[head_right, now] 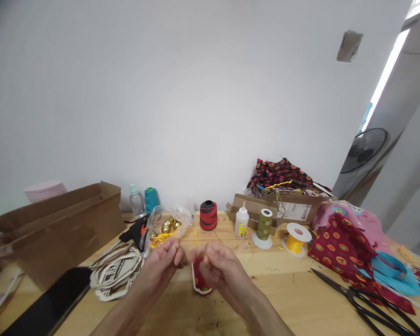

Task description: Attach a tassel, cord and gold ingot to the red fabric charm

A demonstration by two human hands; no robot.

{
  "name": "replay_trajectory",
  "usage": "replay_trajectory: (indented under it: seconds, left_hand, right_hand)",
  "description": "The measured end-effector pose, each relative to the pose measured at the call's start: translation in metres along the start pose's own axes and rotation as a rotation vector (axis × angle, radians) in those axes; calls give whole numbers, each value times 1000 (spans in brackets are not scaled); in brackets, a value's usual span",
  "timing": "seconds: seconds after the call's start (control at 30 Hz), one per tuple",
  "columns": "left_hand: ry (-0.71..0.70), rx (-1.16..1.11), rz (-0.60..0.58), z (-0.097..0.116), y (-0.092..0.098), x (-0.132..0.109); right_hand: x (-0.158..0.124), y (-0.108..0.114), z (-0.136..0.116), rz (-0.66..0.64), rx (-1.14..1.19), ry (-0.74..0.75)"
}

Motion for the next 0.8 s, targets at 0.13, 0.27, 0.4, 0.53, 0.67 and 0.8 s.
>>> replay_trajectory:
  seconds: [0.13,0.27,0.4,0.53,0.67,0.8]
  left_hand:
    - [27,41,-25,-8,-8,0]
    - [33,51,-30,-12,-10,1]
    - [40,25,-28,-13,-9,2]
    - [48,-30,5,-9,-2,1]
    - [25,-243,116,-3,8,1]
    - [75,-322,127,-6,5,1]
  right_hand:
    - [1,3,7,101,-46,54]
    - [-1,0,5,159,-122,119]
    - [-3,-4,1,151,-69,141]
    - [-1,-4,4,78,-134,41]
    - [1,7,0,103,-138,82]
    - [3,15,0,161,-139,95]
Point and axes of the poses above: each hand's wrist, its own x-axis towards the middle knuckle, its own y-axis out of the back of the hand, z = x × y, the point moved 7 cm from there along x, towards the middle knuckle, and after that the axes turned 7 degrees about x, right-handed, at the moved point
